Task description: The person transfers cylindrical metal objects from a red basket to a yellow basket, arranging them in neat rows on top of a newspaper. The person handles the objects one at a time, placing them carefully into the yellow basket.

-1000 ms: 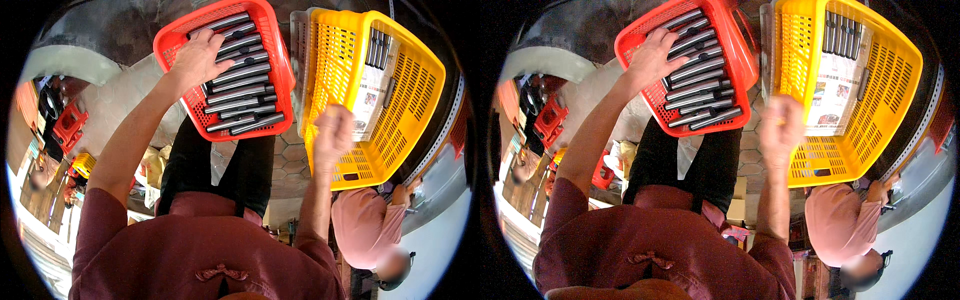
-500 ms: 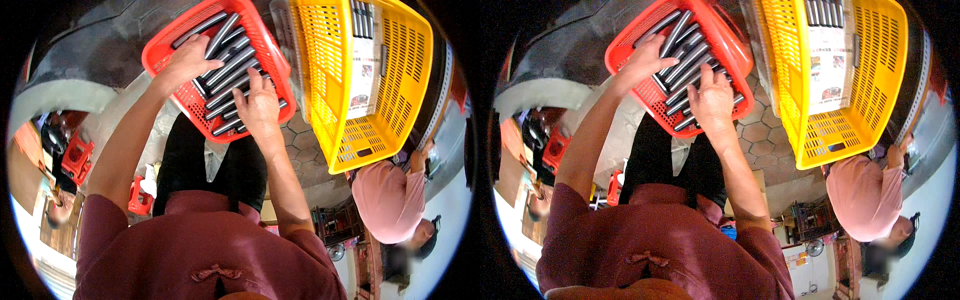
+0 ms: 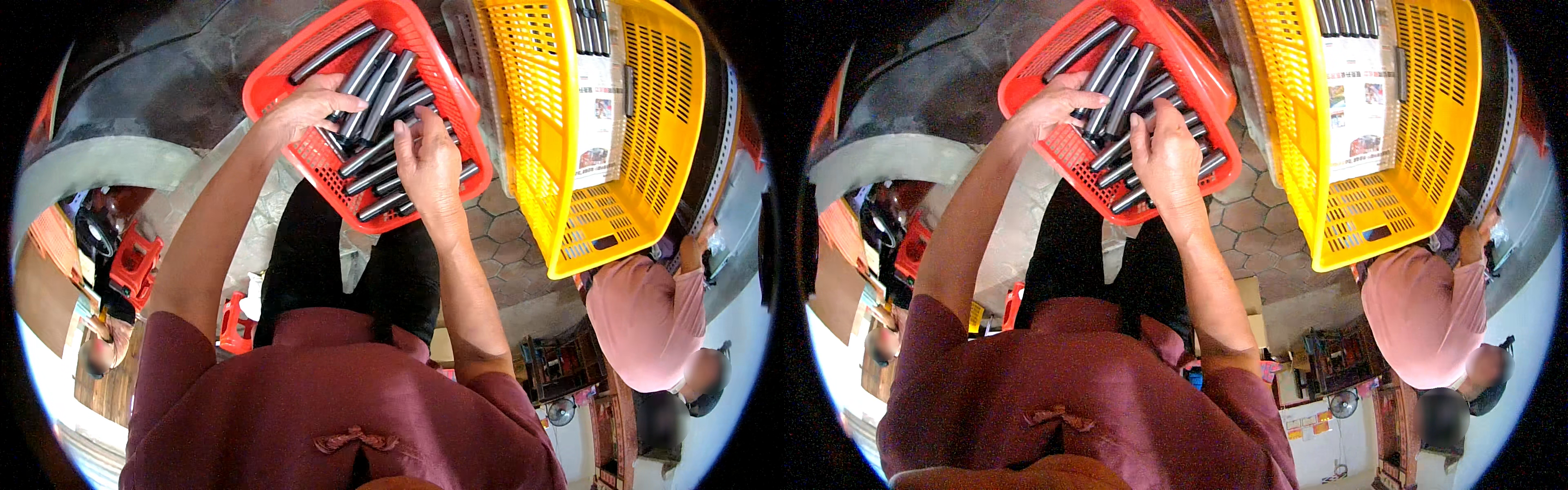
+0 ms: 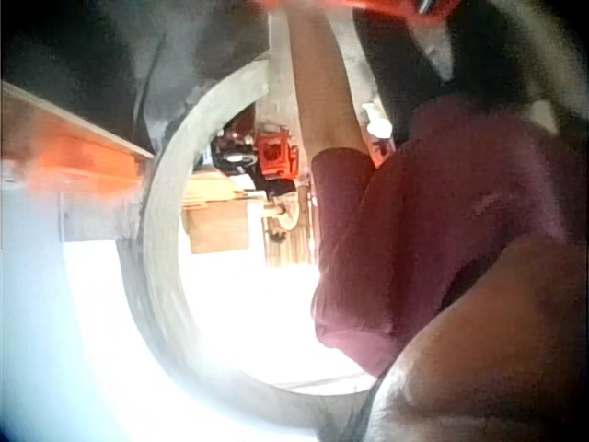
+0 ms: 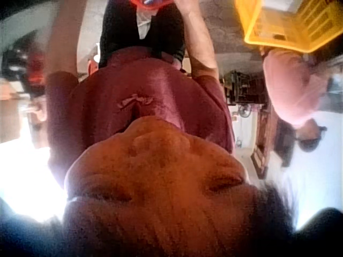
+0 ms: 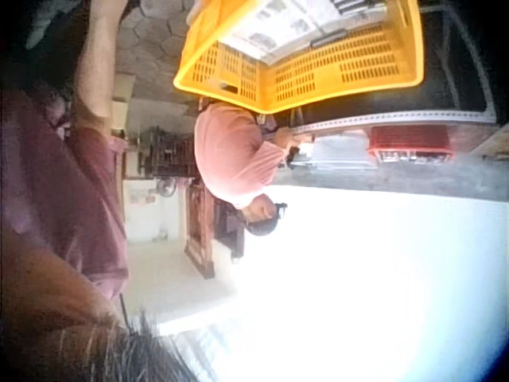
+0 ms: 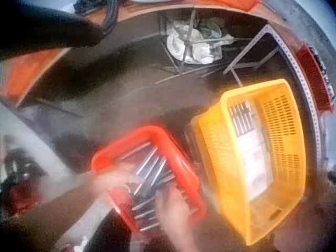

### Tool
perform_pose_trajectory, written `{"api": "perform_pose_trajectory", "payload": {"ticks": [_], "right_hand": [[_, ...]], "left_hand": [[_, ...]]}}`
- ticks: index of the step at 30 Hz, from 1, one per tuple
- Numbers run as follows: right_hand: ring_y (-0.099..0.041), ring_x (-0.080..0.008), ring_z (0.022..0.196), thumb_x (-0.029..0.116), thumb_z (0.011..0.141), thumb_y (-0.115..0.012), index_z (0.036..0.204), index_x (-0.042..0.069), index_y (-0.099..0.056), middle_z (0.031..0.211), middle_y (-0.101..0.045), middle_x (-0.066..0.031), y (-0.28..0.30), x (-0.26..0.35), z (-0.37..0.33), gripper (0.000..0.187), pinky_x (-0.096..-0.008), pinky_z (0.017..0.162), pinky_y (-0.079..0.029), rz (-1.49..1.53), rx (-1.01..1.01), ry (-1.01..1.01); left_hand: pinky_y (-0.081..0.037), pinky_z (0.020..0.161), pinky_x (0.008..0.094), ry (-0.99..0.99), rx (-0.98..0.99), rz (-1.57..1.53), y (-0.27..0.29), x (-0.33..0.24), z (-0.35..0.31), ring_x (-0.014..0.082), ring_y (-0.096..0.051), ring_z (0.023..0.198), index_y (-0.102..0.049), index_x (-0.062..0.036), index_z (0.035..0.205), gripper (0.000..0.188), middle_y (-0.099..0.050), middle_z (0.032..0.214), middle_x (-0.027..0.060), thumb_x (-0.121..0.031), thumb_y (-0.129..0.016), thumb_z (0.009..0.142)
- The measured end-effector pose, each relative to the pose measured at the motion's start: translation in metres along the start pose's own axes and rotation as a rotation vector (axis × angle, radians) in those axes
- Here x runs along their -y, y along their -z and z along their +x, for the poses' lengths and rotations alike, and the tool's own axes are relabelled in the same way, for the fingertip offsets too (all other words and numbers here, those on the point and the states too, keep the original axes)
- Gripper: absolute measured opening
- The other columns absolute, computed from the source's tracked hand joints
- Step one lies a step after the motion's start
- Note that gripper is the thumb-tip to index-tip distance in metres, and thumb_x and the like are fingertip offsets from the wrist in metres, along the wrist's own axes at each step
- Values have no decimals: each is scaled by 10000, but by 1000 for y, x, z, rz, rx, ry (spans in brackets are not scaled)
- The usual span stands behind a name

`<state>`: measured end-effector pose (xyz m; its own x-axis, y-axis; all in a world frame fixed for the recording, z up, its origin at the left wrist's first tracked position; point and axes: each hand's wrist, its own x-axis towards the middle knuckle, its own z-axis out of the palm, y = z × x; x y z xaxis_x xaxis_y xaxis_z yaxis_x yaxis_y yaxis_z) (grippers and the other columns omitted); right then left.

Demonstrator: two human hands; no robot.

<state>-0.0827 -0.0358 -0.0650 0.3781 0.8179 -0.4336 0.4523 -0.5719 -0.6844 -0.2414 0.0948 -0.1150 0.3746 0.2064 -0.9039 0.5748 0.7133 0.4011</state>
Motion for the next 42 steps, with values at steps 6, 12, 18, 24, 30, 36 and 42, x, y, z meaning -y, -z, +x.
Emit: {"api": "perform_pose_trajectory", "payload": {"ticks": [6,12,18,24,30,36,42], "right_hand": [[-670,-353,717,367,937,-585,1131,-66,-540,784,-651,-219,-28,23,-5,477,-418,653,-522,163,110,39],[-651,-306,937,362,876,-683,1290,-48,-447,1047,-624,-226,-2,23,-27,628,-377,803,-511,333,255,114],[-620,-383,1054,251,830,-726,1356,-6,-388,1154,-589,-243,73,19,-39,676,-408,863,-506,136,319,153],[-525,-119,571,315,966,-558,1303,-26,-446,797,-591,-70,156,7,-29,493,-225,512,-430,980,258,-227],[-336,-76,361,471,991,-392,1243,-75,-498,545,-421,-5,198,-50,-5,610,-224,342,-275,1964,619,-523],[-331,-78,322,514,956,-434,1250,-115,-470,480,-445,-22,234,-67,19,695,-224,316,-269,1710,813,-564],[-649,-209,688,271,866,-715,1208,4,-478,845,-633,-136,265,-64,46,494,-304,591,-520,223,240,59]], "left_hand": [[-546,729,329,-50,183,-526,-12,22,-43,131,-623,894,-553,-84,1203,395,-635,1038,21,-178,-700,848],[-514,887,338,-141,90,-614,-45,30,-72,163,-615,998,-521,-37,1254,410,-621,1104,43,-118,-653,874],[-496,902,313,-234,114,-608,-94,-5,-106,126,-599,994,-586,-43,1173,292,-630,1075,24,-92,-653,893],[-501,841,281,-347,88,-593,-144,-53,-103,117,-610,896,-607,-36,1051,182,-634,983,40,-70,-661,881],[-513,753,293,-451,-3,-614,-181,-112,-70,162,-633,867,-592,-35,1033,195,-573,1190,165,-148,-630,879],[-523,654,257,-465,41,-655,-210,-158,-38,135,-633,739,-560,-45,986,183,-619,834,51,-76,-687,858],[-524,687,274,-523,-154,-557,-239,-183,-18,127,-613,730,-529,-45,976,207,-618,895,79,-70,-687,844]]}}
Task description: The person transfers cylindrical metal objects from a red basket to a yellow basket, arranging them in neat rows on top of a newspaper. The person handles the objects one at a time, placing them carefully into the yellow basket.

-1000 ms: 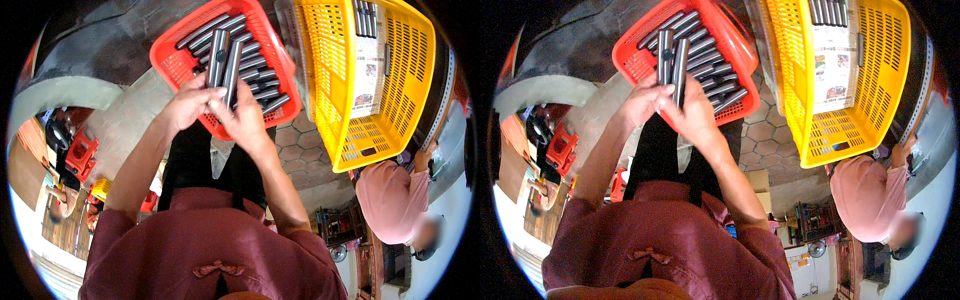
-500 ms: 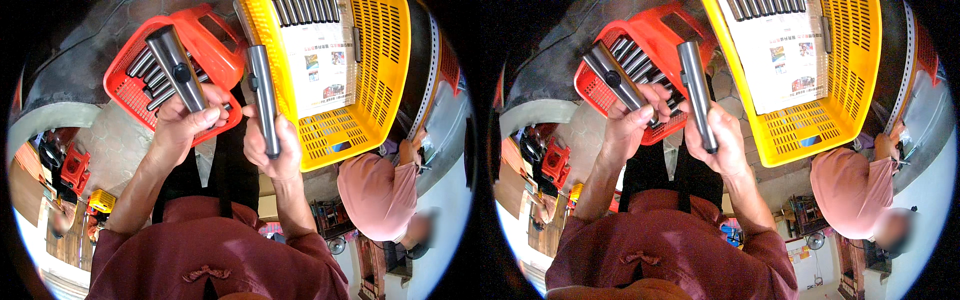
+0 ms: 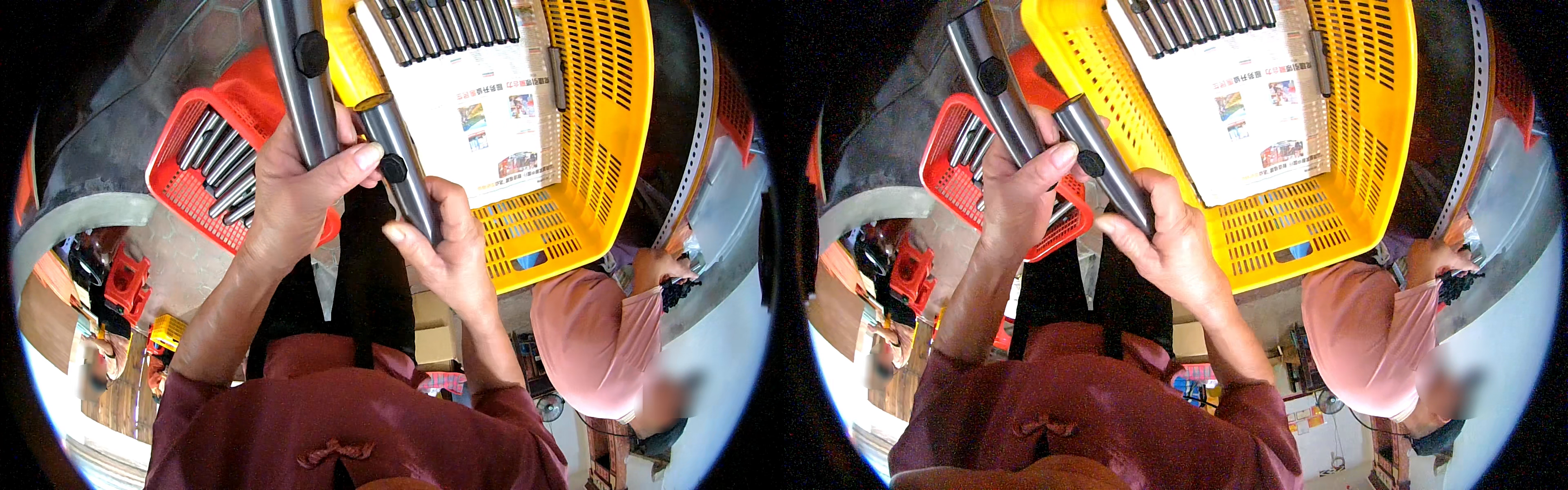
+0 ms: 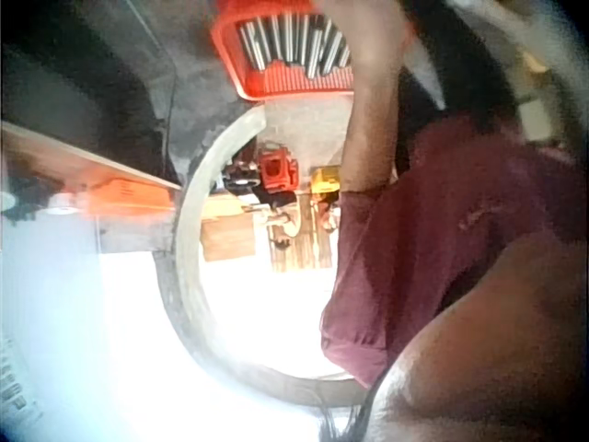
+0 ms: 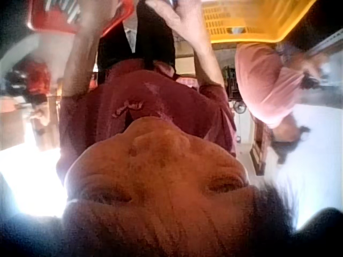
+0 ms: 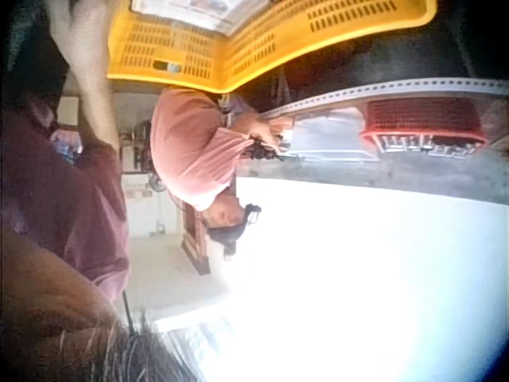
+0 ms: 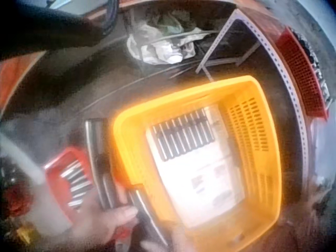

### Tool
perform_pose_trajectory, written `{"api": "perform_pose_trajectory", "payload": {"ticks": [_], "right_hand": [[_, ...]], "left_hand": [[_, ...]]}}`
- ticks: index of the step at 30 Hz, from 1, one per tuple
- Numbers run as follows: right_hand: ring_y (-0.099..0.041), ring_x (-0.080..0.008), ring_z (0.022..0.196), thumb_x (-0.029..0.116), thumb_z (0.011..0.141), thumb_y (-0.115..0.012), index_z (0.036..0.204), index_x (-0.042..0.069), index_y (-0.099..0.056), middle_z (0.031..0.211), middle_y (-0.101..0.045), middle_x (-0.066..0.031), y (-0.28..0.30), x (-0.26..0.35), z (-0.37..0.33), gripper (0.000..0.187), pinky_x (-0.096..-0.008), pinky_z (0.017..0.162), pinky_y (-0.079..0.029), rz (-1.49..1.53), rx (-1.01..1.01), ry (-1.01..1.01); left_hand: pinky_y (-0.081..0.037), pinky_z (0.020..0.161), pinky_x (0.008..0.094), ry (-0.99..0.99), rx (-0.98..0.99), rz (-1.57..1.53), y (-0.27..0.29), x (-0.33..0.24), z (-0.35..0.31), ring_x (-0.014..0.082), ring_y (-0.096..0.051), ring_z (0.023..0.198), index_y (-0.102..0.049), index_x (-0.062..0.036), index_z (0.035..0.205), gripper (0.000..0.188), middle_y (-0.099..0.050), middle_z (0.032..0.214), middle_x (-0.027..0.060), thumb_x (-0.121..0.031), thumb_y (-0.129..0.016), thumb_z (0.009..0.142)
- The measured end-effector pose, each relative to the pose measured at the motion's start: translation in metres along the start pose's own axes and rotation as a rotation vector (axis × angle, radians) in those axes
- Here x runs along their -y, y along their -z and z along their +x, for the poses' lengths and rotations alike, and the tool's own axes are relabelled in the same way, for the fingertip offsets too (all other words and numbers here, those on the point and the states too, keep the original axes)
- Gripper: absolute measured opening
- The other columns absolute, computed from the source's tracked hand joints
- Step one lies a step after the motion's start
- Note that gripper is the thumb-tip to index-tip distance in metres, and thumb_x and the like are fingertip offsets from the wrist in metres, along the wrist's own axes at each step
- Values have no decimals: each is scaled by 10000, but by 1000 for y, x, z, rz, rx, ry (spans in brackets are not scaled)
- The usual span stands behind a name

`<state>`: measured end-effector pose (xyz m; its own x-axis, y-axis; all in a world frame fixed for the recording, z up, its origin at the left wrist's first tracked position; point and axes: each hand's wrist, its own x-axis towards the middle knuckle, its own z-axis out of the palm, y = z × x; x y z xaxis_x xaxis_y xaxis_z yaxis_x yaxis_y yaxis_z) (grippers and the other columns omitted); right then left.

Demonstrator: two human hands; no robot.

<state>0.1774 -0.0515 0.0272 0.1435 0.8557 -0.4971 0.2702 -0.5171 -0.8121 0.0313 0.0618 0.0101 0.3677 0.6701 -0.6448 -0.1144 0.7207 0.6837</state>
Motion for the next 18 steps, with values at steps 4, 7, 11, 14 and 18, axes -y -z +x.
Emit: {"api": "perform_pose_trajectory", "payload": {"ticks": [4,7,11,14,18], "right_hand": [[-639,-257,815,202,880,-683,1117,-28,-563,954,-628,-192,27,-45,40,351,-373,721,-513,-225,-294,-4],[-518,-340,800,190,898,-650,1002,-51,-579,840,-535,-198,70,-129,115,272,-430,737,-429,-400,-468,146],[-490,-317,792,337,938,-604,1092,-78,-557,963,-465,-225,114,-205,207,446,-458,708,-431,-482,-530,143],[-552,-332,937,338,931,-606,1130,-49,-579,1031,-579,-226,133,-237,264,435,-416,840,-450,-492,-552,242],[-583,-288,930,284,915,-636,1164,-26,-574,1041,-603,-191,130,-251,296,402,-391,834,-468,-325,-505,243]], "left_hand": [[-500,722,307,-8,-58,165,-13,-6,2,158,-595,762,-501,-50,882,129,-621,1036,153,-62,-621,837],[-476,694,295,30,-125,259,-1,0,-5,155,-568,728,-472,-55,768,121,-611,1000,149,-19,-586,787],[-442,673,259,4,-142,236,13,15,-16,113,-542,748,-519,-49,808,147,-603,933,103,1,-651,765],[-455,690,284,80,-187,215,12,16,-27,139,-558,769,-469,-64,748,189,-607,969,142,2,-646,744],[-470,702,302,174,-254,190,12,27,-40,156,-575,769,-475,-57,736,166,-608,1003,171,-14,-635,738]]}}
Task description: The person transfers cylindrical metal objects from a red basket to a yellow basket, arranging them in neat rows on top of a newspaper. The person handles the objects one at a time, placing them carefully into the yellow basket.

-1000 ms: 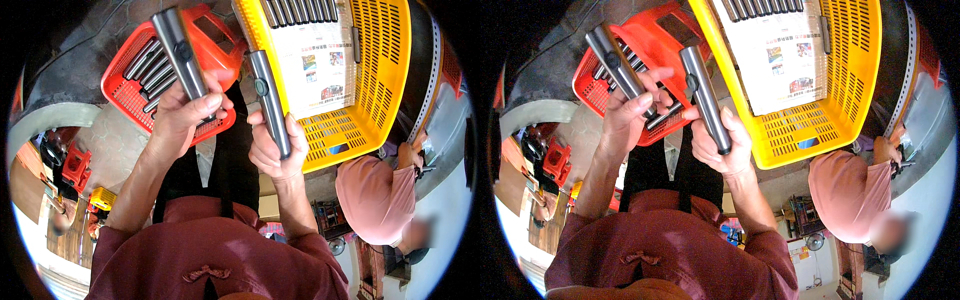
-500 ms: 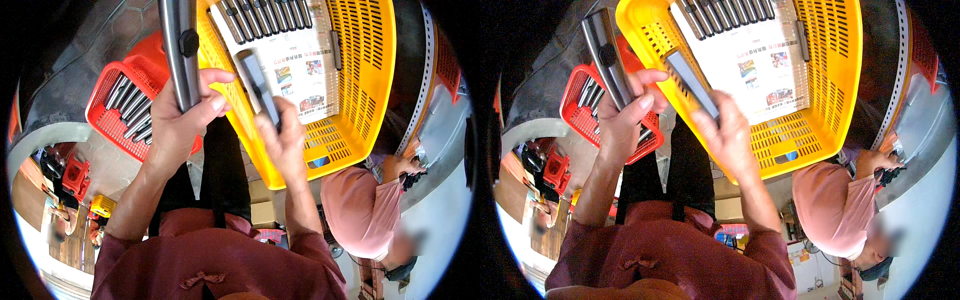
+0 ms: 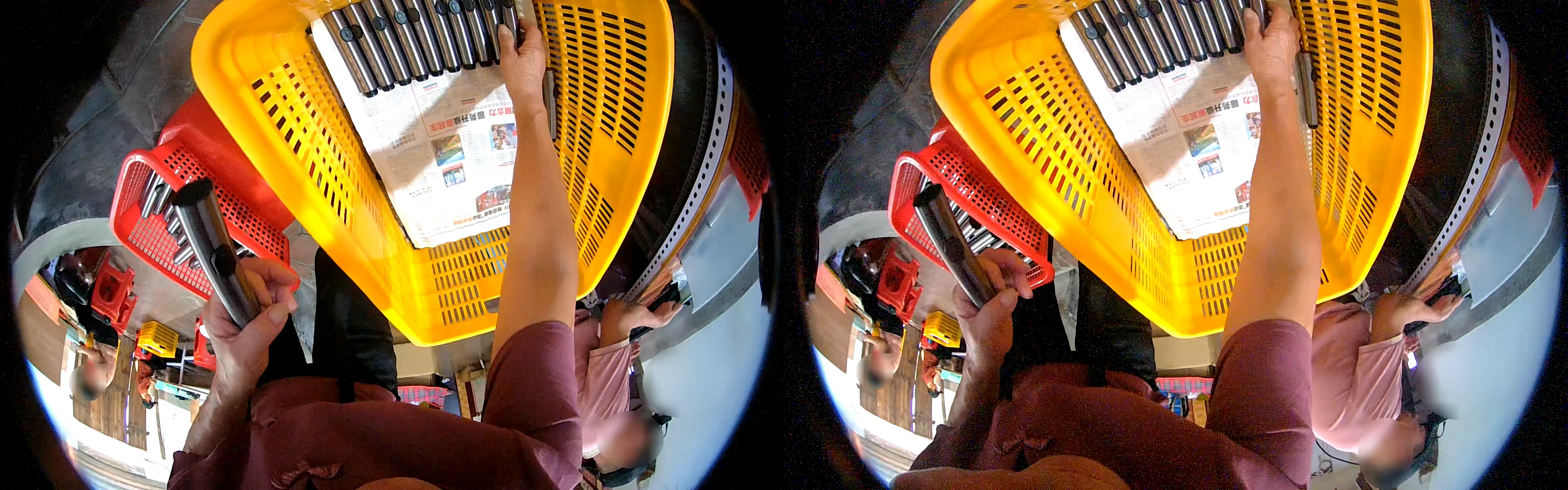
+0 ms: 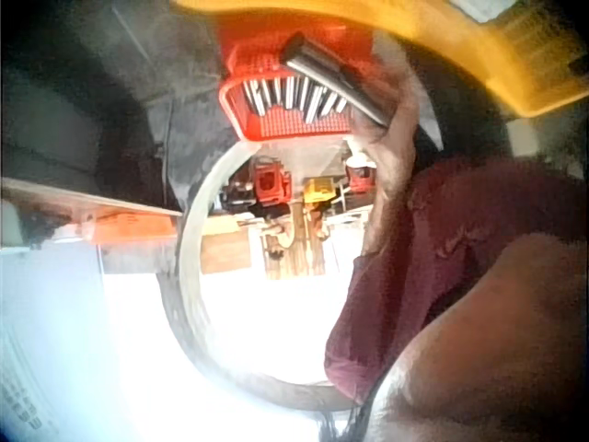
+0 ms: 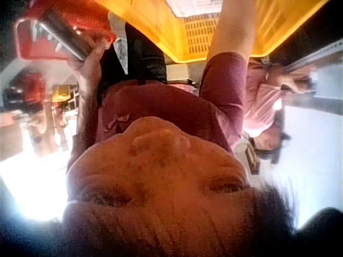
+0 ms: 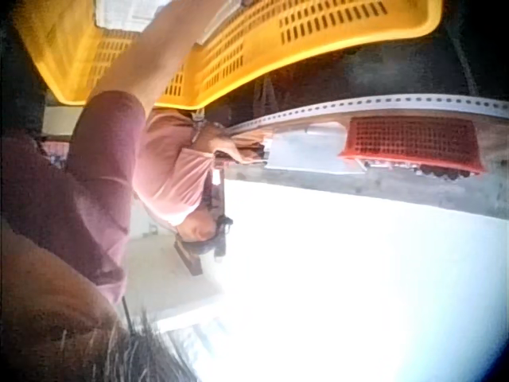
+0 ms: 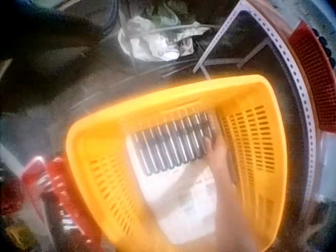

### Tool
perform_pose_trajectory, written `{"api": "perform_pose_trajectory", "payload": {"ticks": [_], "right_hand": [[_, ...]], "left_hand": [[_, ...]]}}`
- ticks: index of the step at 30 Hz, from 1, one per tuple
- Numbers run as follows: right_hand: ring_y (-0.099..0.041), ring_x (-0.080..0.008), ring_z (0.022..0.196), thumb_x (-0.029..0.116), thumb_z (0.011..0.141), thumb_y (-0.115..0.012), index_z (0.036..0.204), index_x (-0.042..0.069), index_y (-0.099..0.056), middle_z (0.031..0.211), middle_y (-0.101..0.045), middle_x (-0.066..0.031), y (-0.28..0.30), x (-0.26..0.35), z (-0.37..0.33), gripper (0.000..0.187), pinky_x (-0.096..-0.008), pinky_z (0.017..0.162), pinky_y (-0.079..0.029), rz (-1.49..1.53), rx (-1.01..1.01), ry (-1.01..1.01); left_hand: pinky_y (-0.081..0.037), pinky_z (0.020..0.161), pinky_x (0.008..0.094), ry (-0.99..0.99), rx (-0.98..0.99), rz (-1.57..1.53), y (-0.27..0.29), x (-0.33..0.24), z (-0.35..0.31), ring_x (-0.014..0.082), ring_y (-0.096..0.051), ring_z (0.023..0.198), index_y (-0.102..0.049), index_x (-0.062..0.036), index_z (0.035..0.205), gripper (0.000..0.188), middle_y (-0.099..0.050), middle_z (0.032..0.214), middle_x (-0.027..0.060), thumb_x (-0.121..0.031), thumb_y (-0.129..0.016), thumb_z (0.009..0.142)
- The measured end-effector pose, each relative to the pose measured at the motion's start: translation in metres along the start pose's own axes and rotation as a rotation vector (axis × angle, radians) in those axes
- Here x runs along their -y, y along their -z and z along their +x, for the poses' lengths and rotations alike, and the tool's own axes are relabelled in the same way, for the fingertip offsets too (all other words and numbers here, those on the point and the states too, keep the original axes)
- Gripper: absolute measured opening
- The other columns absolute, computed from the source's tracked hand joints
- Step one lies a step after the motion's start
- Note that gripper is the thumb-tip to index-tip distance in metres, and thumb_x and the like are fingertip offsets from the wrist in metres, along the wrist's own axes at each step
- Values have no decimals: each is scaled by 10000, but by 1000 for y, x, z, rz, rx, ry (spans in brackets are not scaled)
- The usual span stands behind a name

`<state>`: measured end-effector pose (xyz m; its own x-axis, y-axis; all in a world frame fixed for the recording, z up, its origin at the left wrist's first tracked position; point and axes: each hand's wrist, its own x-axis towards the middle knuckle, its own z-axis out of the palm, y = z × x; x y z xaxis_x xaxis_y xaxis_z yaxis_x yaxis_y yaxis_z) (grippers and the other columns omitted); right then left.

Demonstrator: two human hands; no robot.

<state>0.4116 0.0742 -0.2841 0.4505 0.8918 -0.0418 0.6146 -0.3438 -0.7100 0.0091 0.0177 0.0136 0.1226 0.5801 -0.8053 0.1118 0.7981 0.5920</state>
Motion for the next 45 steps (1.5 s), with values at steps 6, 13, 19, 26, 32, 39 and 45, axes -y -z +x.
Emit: {"api": "perform_pose_trajectory", "payload": {"ticks": [6,13,19,26,32,39,45], "right_hand": [[-580,-297,906,225,898,-643,1152,-11,-584,944,-628,-193,-4,-23,16,352,-411,817,-471,-121,2,34],[-568,-404,939,210,883,-636,1031,-48,-597,1012,-600,-250,1,-33,28,300,-510,831,-463,-654,-105,182],[-583,-421,926,229,898,-610,969,-36,-601,994,-597,-248,4,-21,22,274,-532,759,-491,-776,-153,221],[-580,-303,598,189,902,-492,742,48,-598,660,-591,-140,1,-97,41,239,-426,555,-474,-30,138,210],[-622,-287,624,269,863,-549,736,56,-643,698,-648,-111,4,-19,54,265,-429,556,-496,-805,151,151],[-656,-315,713,258,837,-604,895,47,-677,789,-676,-154,18,-2,56,231,-422,615,-522,-934,222,71],[-629,-283,716,221,890,-601,964,9,-635,827,-657,-147,27,3,52,227,-382,639,-515,-783,107,142]], "left_hand": [[-473,704,306,31,1,-40,-2,7,-2,158,-572,759,-479,-59,736,176,-611,1022,171,-25,-650,714],[-473,673,315,48,-28,24,-3,8,0,176,-557,731,-469,-69,754,205,-609,992,163,-109,-663,700],[-469,706,317,81,-7,-49,-4,6,-1,169,-576,765,-490,-61,771,193,-610,1027,162,-72,-678,725],[-467,692,315,97,17,-62,-6,6,0,175,-577,745,-491,-60,767,208,-605,1011,168,-95,-687,707],[-458,671,306,115,-27,-53,-4,5,-5,174,-572,730,-485,-57,731,204,-607,983,176,-119,-676,697],[-456,663,302,107,8,-51,-2,4,-5,160,-564,724,-486,-53,724,202,-605,982,180,-130,-671,703],[-469,687,301,98,50,-25,-1,3,-7,160,-570,746,-499,-50,757,170,-607,993,163,-88,-659,714]]}}
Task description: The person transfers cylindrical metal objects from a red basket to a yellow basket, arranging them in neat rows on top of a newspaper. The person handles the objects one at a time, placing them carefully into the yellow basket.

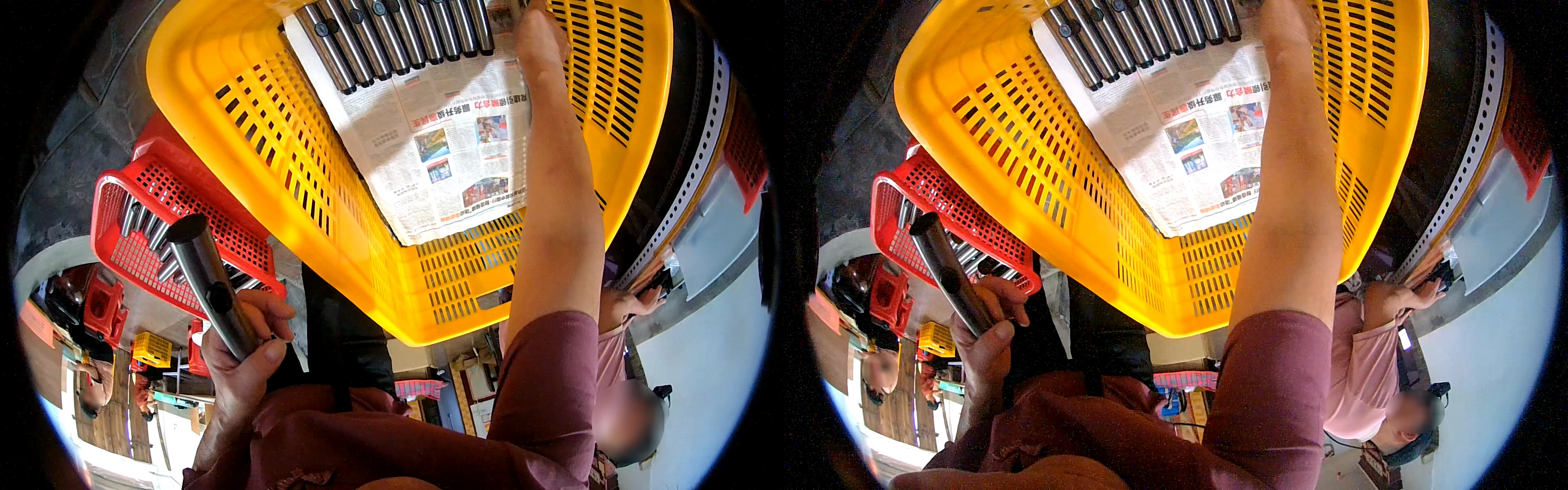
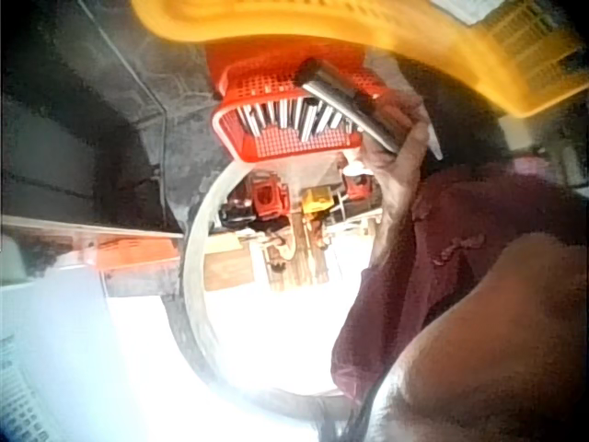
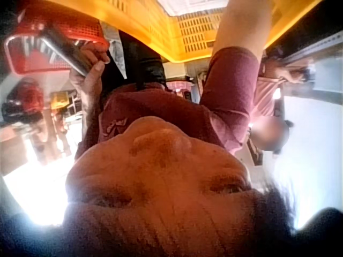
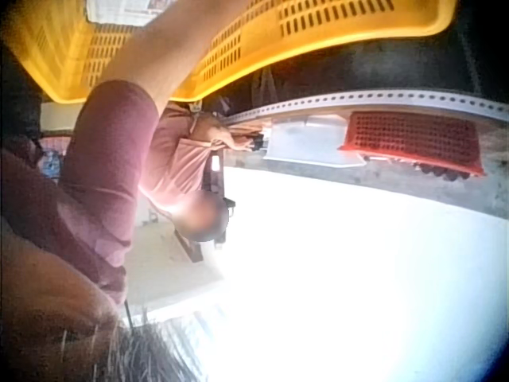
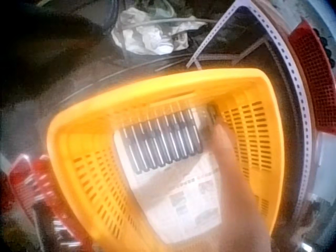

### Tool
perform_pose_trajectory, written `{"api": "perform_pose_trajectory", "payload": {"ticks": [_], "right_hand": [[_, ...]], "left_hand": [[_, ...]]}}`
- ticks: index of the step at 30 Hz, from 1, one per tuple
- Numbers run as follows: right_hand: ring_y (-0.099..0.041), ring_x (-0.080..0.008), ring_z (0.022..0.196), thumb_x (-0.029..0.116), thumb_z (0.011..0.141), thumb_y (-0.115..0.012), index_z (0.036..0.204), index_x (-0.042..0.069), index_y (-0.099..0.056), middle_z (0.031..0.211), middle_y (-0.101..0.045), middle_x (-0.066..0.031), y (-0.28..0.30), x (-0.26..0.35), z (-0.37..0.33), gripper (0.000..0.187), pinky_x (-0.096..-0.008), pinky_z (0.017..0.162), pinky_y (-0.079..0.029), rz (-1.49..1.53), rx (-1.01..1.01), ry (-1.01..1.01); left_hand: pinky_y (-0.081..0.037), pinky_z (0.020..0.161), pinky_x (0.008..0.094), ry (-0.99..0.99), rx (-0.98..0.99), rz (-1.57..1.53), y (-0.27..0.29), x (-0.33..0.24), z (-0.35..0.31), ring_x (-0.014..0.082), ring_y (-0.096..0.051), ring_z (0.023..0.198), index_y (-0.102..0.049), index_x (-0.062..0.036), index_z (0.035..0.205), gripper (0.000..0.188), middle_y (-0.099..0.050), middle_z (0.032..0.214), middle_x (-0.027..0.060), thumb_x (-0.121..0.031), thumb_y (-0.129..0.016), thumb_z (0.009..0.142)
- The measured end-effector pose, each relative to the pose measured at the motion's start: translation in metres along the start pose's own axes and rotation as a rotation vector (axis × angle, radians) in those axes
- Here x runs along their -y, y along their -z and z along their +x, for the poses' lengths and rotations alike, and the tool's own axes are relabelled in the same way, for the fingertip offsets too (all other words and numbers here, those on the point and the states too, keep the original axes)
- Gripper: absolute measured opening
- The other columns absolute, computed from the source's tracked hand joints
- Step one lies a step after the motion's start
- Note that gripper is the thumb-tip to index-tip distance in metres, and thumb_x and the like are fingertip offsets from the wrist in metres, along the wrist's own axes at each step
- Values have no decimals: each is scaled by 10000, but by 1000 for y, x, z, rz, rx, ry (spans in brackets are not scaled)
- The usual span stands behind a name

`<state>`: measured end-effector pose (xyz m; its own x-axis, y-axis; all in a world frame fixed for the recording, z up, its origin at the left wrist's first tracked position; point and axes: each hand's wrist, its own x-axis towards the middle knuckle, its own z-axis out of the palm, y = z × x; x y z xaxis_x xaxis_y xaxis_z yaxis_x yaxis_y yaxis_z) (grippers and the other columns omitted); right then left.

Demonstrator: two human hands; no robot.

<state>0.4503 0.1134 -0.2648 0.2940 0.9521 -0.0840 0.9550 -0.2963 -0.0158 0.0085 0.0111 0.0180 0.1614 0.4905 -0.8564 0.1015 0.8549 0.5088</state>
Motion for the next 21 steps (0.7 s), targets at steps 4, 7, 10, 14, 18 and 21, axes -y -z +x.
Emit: {"api": "perform_pose_trajectory", "payload": {"ticks": [4,7,10,14,18,21], "right_hand": [[-611,-261,718,197,925,-598,1011,-15,-607,853,-645,-142,19,6,-24,229,-355,655,-510,373,-321,15],[-583,-214,732,147,924,-599,1089,-29,-581,815,-614,-127,88,87,-96,242,-323,669,-484,1032,-192,-132],[-545,-104,622,144,856,-696,1115,-16,-575,828,-598,-66,173,141,-181,327,-241,568,-462,1262,81,11],[-572,-68,779,133,770,-812,1233,-14,-465,1007,-573,-51,231,187,-221,596,-193,606,-454,1558,440,-174],[-558,-81,819,89,780,-798,1158,25,-483,964,-582,-23,233,186,-222,497,-244,720,-476,1588,429,-363],[-541,-92,819,102,819,-759,1161,2,-499,942,-576,-24,237,181,-218,441,-249,731,-456,1538,376,-370]], "left_hand": [[-475,709,293,-55,82,74,-2,-3,3,135,-569,775,-516,-31,809,149,-602,1011,138,44,-617,730],[-460,673,302,16,-33,123,-26,-14,4,161,-562,748,-481,-53,791,167,-591,976,157,-97,-639,757],[-465,678,269,36,150,200,-26,-21,11,103,-558,751,-536,-20,988,224,-609,909,72,-85,-667,819],[-510,616,362,-245,246,555,-57,-31,28,231,-654,693,-511,6,1006,325,-611,753,128,-130,-711,789],[-492,553,380,-228,329,644,-64,-24,32,310,-645,624,-441,10,1071,389,-583,714,162,-139,-679,801],[-481,547,360,-212,403,548,-71,-18,37,265,-634,613,-412,7,1112,424,-587,749,145,-140,-674,813]]}}
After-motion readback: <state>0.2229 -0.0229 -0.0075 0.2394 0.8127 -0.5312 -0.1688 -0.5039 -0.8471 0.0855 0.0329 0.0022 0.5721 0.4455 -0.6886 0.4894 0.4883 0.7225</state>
